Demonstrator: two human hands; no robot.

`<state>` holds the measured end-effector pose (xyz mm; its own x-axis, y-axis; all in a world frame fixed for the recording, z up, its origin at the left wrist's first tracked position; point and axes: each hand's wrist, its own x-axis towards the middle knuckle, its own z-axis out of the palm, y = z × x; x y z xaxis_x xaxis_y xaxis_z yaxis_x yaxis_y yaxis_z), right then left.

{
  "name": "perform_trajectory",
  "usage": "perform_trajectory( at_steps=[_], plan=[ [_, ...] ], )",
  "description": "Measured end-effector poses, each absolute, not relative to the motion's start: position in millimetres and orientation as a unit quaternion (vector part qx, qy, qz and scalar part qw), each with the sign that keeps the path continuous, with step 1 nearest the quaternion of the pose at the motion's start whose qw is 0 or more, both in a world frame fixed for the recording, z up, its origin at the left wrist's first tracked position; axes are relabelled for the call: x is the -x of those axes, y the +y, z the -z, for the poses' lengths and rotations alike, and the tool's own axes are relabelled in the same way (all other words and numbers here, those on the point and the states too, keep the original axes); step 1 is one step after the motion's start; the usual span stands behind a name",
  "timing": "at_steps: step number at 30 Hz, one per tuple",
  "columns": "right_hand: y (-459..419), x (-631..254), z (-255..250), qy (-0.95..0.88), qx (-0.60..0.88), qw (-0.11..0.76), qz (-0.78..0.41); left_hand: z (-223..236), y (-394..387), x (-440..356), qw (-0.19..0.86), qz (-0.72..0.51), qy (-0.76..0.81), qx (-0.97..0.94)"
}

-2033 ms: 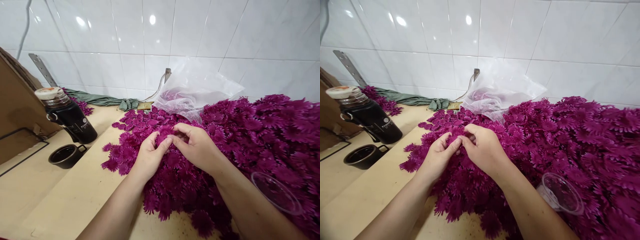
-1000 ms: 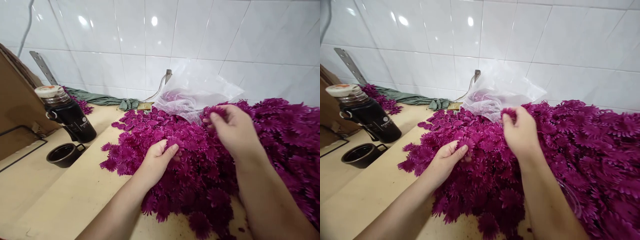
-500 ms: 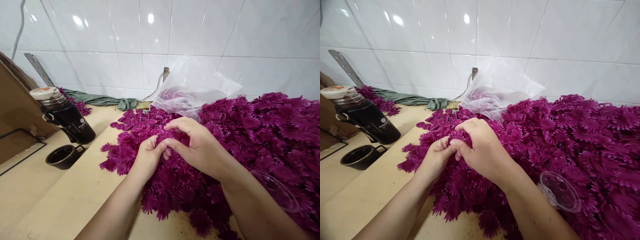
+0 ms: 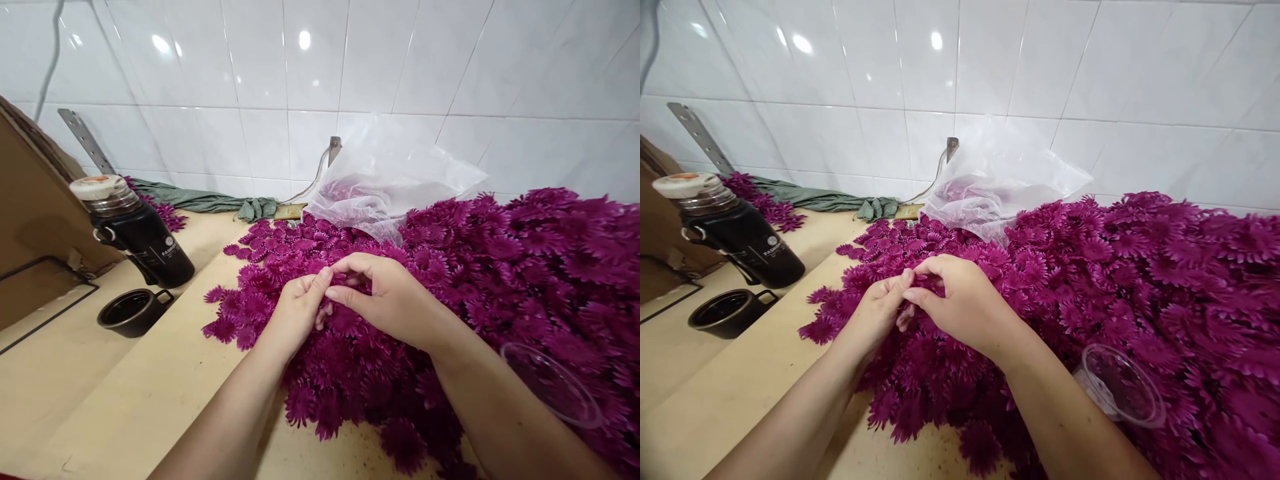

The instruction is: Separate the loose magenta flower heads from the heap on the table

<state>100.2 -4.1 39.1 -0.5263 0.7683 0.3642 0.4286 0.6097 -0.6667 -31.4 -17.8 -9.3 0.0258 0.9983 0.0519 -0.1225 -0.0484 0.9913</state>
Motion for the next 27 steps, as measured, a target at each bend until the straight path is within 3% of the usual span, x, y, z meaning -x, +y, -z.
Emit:
perform_trajectory(
  at_steps=[13, 20, 22, 25, 27],
  plan=[
    [8.6, -99.2, -35.0, -0.725, 0.450, 0.440, -0.280, 5.1, -22.1, 27.3, 0.452, -0.564, 0.444, -0.529],
    [40.1, -150.5, -42.4, -0.550, 0.511, 0.616, -0.237, 4.3, -29.7, 18.3, 0.461, -0.498, 0.451, -0.580],
    [40.5, -157.6, -45.7, -0.578, 0.566, 0.557, -0.189, 5.2, -28.4, 18.8, 0.468, -0.509, 0.439, -0.573],
    [27.2, -146.6, -48.7, -0.669, 0.618, 0.399, -0.109, 6.2, -25.5, 22.8, 0.451, -0.536, 0.446, -0.557],
    [14.2, -132.3, -49.6, -0.721, 0.583, 0.367, -0.073, 6.6, -24.4, 25.5, 0.434, -0.555, 0.459, -0.541]
  ],
)
